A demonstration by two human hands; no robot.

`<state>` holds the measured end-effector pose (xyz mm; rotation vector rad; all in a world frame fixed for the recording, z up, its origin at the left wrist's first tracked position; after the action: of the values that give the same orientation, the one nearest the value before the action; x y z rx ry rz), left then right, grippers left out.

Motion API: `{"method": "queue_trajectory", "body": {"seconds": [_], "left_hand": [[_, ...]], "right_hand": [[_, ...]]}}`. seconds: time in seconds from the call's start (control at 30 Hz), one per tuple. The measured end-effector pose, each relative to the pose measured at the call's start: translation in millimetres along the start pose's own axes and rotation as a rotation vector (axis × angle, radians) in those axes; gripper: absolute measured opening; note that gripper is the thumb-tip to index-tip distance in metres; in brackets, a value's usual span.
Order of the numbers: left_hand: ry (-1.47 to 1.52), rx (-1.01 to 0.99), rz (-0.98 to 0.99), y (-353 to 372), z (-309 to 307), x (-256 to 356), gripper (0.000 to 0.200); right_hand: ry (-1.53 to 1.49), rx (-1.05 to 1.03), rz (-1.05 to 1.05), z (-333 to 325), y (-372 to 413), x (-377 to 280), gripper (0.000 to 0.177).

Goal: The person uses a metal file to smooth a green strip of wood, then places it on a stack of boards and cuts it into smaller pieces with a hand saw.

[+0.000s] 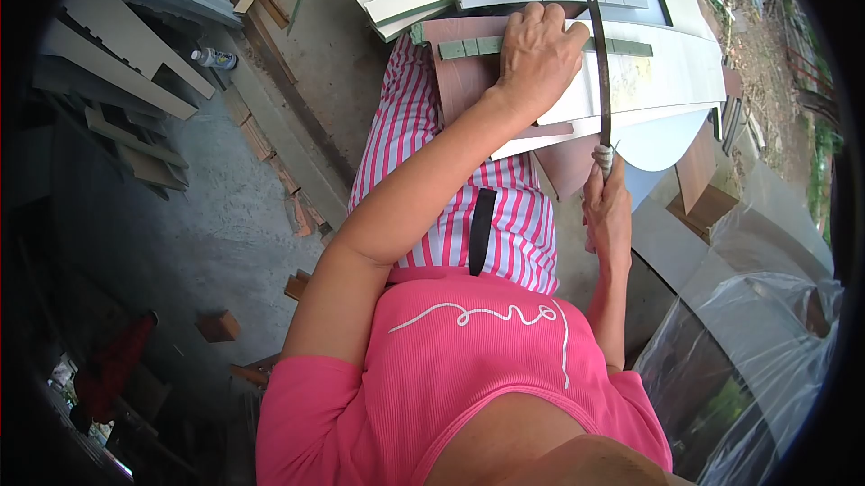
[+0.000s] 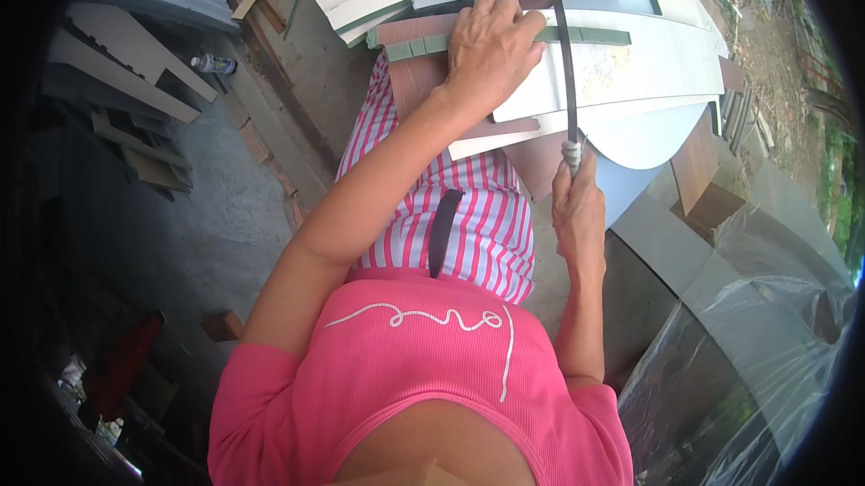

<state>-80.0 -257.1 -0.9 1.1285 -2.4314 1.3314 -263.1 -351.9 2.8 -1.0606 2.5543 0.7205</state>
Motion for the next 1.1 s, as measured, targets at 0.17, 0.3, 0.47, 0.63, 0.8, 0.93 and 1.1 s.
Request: {"method": "queue_trajectory", "body": {"seconds": [0.17, 0.3, 0.47, 0.63, 0.8, 0.93, 1.1], "left_hand": [[-0.006, 0.003, 0.006, 0, 0, 0, 0.024], [-0.013, -0.003, -0.001, 0, 1, -1, 0.023], [-0.018, 0.013, 0.005, -1, 1, -1, 0.023], [-0.008, 0.011, -0.002, -1, 3, -3, 0.022], [-0.007, 0.023, 0.004, -1, 2, -3, 0.023], [-0.016, 0.018, 0.002, -1, 1, -3, 0.024], [-0.006, 0.025, 0.01, -1, 1, -3, 0.025]], "right_hand": [[-0.001, -0.002, 0.008, -3, 1, 1, 0.031], [0.008, 0.014, -0.013, -6, -4, 0, 0.029], [0.0, -0.001, 0.007, -9, -7, -5, 0.028], [0.002, -0.001, -0.028, -7, -11, -12, 0.027], [-0.028, -0.008, -0.009, -8, -11, -12, 0.027], [-0.009, 0.009, -0.067, -5, -16, -6, 0.028], [-0.048, 0.0, -0.042, -8, -18, -19, 0.028]]}}
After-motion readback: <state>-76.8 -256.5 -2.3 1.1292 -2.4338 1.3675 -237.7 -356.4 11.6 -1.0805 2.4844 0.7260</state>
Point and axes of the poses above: each hand's wrist, its own y-axis away from the middle knuckle, its own z-axis out of the palm, x = y × z, the point moved 6 cm from there along -y, towards the middle knuckle, and after that the axes turned 4 degrees about x, right-handed, at the moved point
